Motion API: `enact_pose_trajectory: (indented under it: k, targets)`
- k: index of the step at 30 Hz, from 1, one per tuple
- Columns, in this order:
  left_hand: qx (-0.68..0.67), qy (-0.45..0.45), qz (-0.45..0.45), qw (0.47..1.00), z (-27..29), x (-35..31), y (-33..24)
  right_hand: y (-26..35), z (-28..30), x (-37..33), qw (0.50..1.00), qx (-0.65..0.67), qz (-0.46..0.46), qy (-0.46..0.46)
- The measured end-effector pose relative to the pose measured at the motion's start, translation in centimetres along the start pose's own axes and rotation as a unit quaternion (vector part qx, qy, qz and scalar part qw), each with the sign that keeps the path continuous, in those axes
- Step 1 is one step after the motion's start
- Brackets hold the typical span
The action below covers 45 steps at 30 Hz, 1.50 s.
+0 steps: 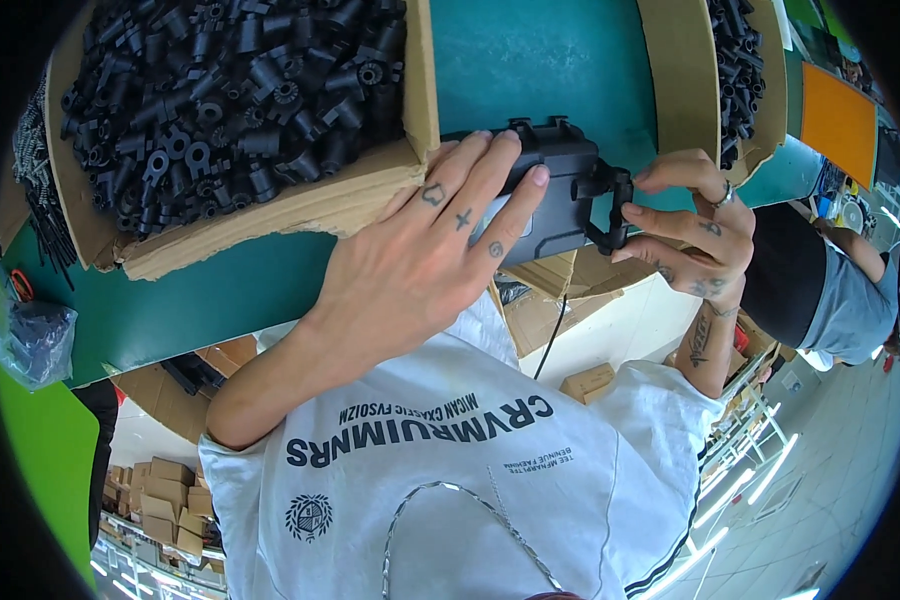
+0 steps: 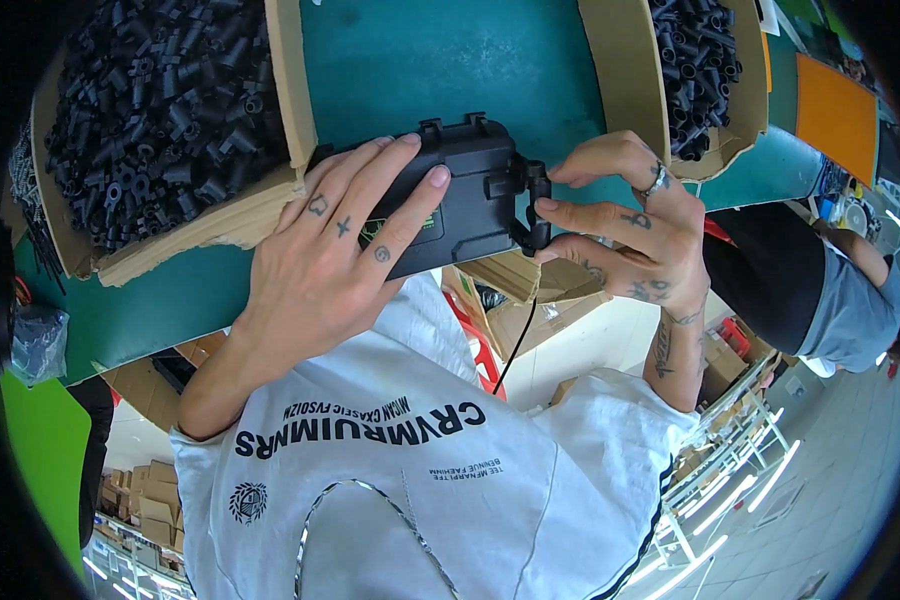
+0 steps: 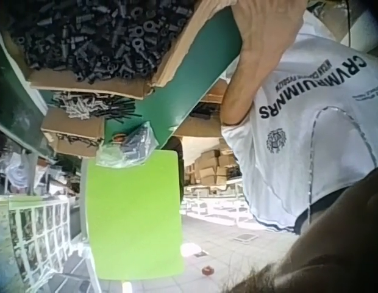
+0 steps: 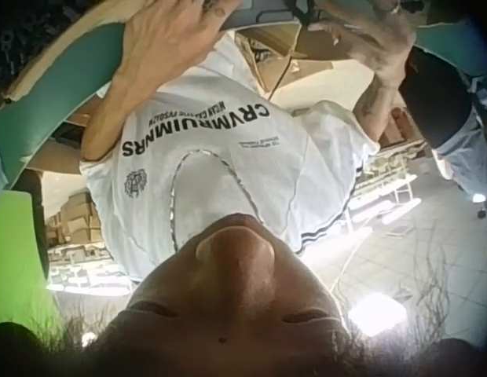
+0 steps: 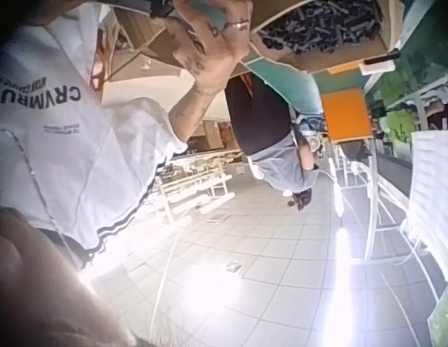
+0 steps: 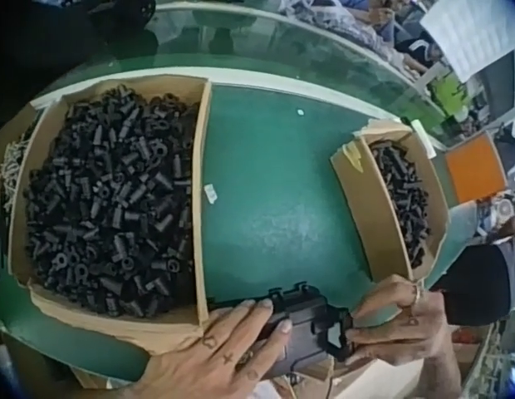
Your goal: Manually assembling small plastic components and device housing at a workshop station.
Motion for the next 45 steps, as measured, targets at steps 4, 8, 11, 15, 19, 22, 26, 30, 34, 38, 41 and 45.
enact_pose_trajectory:
  k: [4,8,11,15,19,22,26,30,34,38,41,45]
  targets:
    - [0.003,0.003,0.013,1.0,0.1,-0.1,-0.1,-1.1,-0.3,-0.4,0.999,0.038,0.015,0.003]
    - [0.011,0.001,0.021,1.0,0.1,-0.2,0.1,-2.3,-0.7,-0.6,0.993,0.113,0.02,0.004]
    - [-0.006,0.008,0.017,1.0,0.1,0.1,0.0,-2.3,-0.8,-0.8,0.99,0.137,0.028,-0.024]
    - [-0.002,-0.009,0.021,1.0,-0.1,-0.2,0.1,-1.4,-1.4,-0.8,0.989,0.136,0.005,-0.054]
    - [0.008,-0.012,0.015,1.0,0.1,-0.2,-0.1,-1.3,-1.8,-1.0,0.989,0.13,-0.018,-0.07]
    - [0.01,-0.007,0.009,1.0,0.1,-0.1,-0.2,-3.2,-2.7,-2.4,0.976,0.192,0.022,-0.099]
    - [0.0,-0.002,0.004,1.0,-0.5,0.0,-0.1,-3.5,-2.4,-3.3,0.976,0.181,0.054,-0.105]
    - [0.016,-0.004,0.007,1.0,0.2,0.0,0.1,-2.3,-0.9,-1.6,0.971,0.178,-0.054,-0.151]
    - [0.023,-0.061,-0.044,0.997,3.1,-1.4,-3.0,1.0,0.3,-1.2,0.996,-0.05,-0.049,0.046]
    - [0.046,-0.042,-0.068,0.996,7.6,-3.7,-6.3,6.4,2.2,-0.9,0.992,0.072,0.091,-0.051]
    - [0.101,-0.091,-0.043,0.99,10.9,-6.4,-6.5,9.2,3.0,3.3,0.984,0.095,0.134,-0.067]
    - [0.126,-0.405,-0.078,0.902,14.2,-11.6,-5.5,9.1,5.1,9.0,0.981,0.095,0.135,-0.103]
Point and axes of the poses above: each hand's wrist, its own x-axis towards the middle knuckle, its own z-axis out of the back of the hand, y = z × x, the point moved 7 cm from there along x, towards the middle knuckle, and after that the axes turned 6 degrees about y, right-handed, at the moved point
